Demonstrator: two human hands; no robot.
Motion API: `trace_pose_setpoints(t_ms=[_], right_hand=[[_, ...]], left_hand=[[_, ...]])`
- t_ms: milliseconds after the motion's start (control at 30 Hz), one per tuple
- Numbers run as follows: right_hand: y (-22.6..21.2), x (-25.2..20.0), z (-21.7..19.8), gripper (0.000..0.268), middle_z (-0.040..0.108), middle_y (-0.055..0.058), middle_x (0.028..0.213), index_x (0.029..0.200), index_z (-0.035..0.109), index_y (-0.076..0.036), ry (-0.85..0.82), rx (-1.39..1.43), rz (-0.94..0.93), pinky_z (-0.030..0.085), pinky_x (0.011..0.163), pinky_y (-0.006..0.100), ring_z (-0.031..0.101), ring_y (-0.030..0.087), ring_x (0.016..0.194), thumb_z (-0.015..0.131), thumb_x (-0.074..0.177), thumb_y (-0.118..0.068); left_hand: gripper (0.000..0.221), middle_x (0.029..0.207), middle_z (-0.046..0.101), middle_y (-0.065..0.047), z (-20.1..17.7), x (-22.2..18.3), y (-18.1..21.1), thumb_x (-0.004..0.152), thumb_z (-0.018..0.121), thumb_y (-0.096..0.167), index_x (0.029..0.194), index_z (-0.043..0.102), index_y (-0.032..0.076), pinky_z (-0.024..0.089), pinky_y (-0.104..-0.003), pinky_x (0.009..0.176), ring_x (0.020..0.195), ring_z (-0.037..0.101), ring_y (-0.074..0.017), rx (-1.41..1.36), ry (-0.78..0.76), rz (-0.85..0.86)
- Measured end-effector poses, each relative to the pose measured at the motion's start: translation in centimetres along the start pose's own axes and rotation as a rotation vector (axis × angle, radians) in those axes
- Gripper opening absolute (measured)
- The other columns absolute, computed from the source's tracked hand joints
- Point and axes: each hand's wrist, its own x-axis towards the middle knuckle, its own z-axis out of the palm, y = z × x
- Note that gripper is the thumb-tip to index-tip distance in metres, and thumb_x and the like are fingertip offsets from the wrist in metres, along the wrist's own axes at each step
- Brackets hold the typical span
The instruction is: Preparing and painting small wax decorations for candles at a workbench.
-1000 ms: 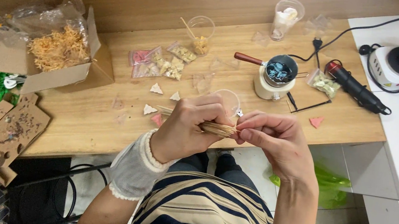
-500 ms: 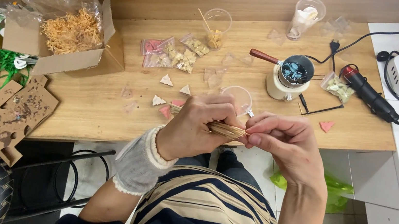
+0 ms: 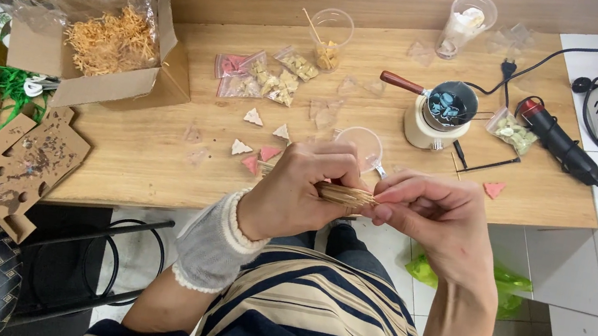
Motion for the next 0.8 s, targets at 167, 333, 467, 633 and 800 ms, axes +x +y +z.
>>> trace_pose_setpoints(t_ms=[167, 333, 467, 633, 800], right_hand=[[-0.2, -0.1, 0.1, 0.014, 0.071, 0.016, 0.098, 0.091, 0.073, 0.01, 0.016, -0.062, 0.0, 0.057, 0.074, 0.028, 0.069, 0.017, 0.083, 0.076, 0.08, 0.017], [0.5, -0.1, -0.6, 0.014, 0.071, 0.017, 0.1, 0.091, 0.074, 0.01, 0.03, -0.055, -0.005, 0.057, 0.073, 0.029, 0.069, 0.018, 0.083, 0.076, 0.079, 0.016], [0.6, 0.0, -0.6, 0.011, 0.071, 0.02, 0.099, 0.093, 0.075, 0.011, -0.046, 0.135, -0.004, 0.059, 0.078, 0.033, 0.07, 0.023, 0.087, 0.074, 0.082, 0.013], [0.6, 0.0, -0.6, 0.013, 0.071, 0.02, 0.1, 0.092, 0.074, 0.011, -0.035, 0.145, 0.028, 0.059, 0.077, 0.033, 0.07, 0.023, 0.086, 0.075, 0.08, 0.014], [0.3, -0.2, -0.4, 0.012, 0.071, 0.018, 0.1, 0.089, 0.073, 0.01, 0.032, -0.015, 0.024, 0.058, 0.074, 0.03, 0.069, 0.02, 0.083, 0.077, 0.079, 0.015]], left_hand=[[0.033, 0.077, 0.054, -0.006, 0.1, 0.0, -0.1, 0.083, 0.089, 0.012, 0.08, 0.057, 0.003, 0.041, -0.032, 0.058, 0.065, 0.051, -0.0163, 0.015, -0.002, -0.002], [0.029, 0.078, 0.057, -0.004, 0.1, 0.1, 0.1, 0.084, 0.088, 0.011, 0.081, 0.06, 0.005, 0.043, -0.032, 0.06, 0.068, 0.055, -0.0153, -0.012, 0.011, 0.004], [0.026, 0.079, 0.059, -0.003, 0.1, 0.1, -0.1, 0.084, 0.089, 0.013, 0.084, 0.063, 0.005, 0.044, -0.033, 0.062, 0.072, 0.056, -0.0159, -0.004, 0.003, 0.064], [0.028, 0.076, 0.057, -0.003, 0.1, 0.1, 0.1, 0.081, 0.09, 0.014, 0.081, 0.063, 0.006, 0.042, -0.032, 0.06, 0.069, 0.055, -0.0154, 0.013, -0.005, 0.024], [0.03, 0.077, 0.056, -0.004, 0.2, 0.1, 0.2, 0.085, 0.089, 0.014, 0.08, 0.06, 0.004, 0.042, -0.03, 0.057, 0.065, 0.053, -0.0132, -0.016, -0.004, -0.039]])
